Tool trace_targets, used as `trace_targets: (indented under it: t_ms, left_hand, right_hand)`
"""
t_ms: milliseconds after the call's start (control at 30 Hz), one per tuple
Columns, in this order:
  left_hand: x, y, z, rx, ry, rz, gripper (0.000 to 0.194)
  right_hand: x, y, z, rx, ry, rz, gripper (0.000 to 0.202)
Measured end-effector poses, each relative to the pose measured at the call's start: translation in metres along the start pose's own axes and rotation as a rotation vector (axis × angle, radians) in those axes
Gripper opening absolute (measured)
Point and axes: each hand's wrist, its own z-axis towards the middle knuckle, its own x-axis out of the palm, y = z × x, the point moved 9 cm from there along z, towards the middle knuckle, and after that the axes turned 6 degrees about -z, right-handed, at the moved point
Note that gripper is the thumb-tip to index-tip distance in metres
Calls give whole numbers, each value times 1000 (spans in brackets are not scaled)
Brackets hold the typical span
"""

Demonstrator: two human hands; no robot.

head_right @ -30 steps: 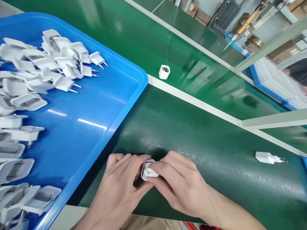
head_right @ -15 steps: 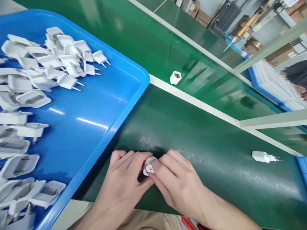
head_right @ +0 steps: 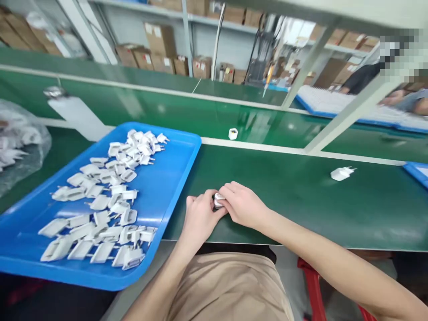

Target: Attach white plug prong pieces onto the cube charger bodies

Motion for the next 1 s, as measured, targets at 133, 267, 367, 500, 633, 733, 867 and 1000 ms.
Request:
trace_targets:
  t_ms: [133,267,367,500,633,733,867,1000]
  left_hand:
    - [-3,1,1,29,-21,-12,62]
    - [-2,5,3,65,-45,-59,45]
    - [-2,5,3,102,-77,-77,42]
    - [-1,11,5,117,-97,-99,44]
    - [3,15,5,187,-114,-78,42]
    - [0,12,-1,251,-171,-55,35]
    - [-7,9,-8,277,-255,-24,27]
    - [-4,9,-13,256,-233,-16,20]
  right_hand:
    - [-23,-60,-20,188,8,-112,12]
    - [-64,-154,-79,488,91,-225,10]
    - [-105,-207,-117,690,123,-331,20]
    - [-150,-232,-108,797,20,-424,25]
    - [-134,-234,-27,674,-58,-353,25]
    - [-99,-239,47,568,-99,-266,30]
    - [-56,-251,115,479,-92,-167,53]
    - [-33,-227,129,377,-102,-104,23]
